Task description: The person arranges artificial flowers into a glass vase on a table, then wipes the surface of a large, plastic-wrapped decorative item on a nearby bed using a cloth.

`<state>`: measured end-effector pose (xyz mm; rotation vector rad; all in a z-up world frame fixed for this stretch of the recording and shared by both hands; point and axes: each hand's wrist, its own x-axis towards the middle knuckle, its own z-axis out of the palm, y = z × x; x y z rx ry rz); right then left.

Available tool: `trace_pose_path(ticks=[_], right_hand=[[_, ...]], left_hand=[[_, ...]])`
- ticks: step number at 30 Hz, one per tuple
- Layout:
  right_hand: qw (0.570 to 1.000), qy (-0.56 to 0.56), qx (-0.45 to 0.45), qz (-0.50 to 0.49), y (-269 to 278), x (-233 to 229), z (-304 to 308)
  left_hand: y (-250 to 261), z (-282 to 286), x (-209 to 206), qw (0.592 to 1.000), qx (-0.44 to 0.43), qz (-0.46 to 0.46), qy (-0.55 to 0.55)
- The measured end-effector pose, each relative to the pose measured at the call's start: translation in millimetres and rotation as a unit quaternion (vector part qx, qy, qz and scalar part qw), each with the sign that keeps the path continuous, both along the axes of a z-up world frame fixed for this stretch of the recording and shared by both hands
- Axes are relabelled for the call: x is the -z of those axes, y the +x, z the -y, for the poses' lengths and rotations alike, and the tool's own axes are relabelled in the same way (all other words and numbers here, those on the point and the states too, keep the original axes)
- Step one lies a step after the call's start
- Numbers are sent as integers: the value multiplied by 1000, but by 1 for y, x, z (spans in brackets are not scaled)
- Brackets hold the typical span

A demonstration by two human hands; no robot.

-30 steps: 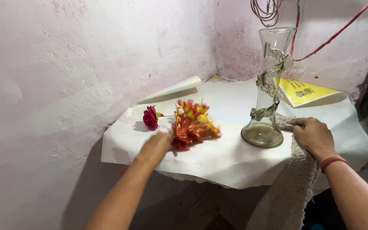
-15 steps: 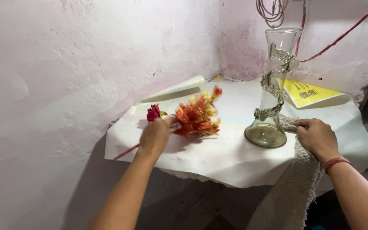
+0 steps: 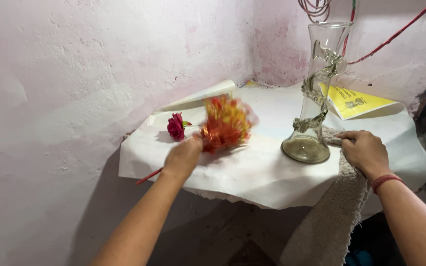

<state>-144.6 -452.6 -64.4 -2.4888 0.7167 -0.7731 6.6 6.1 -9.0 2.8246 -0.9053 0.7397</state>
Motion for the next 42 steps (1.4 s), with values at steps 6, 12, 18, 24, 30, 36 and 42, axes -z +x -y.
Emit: trace_pose_path(ticks=[6,12,18,24,30,36,42], right_hand=[[1000,21,0,-2,-2,-4,-5],[1000,13,-5,3,-2,-4,-5],[1000,14,-8,1,0,-4,-1],[999,0,-16,44,-1,-3,-5],[998,56,26,-3,2,-4,-10],[998,56,15,9,3,-8,-5],[998,53,2,45,18,20,14]], left_hand=[[-4,-17,-2,997,22,-51,-54],[-9,-16,-6,998,10,-44,-38],[-12,-30,10,993,10,-90,-80],[-29,-20,-14,947,26,-128,-293],[-64,34,-107,815,66,-328,-473],[-64,152,-213,610,432,-250,-615],[-35,244,-313,433,533,-78,-723]])
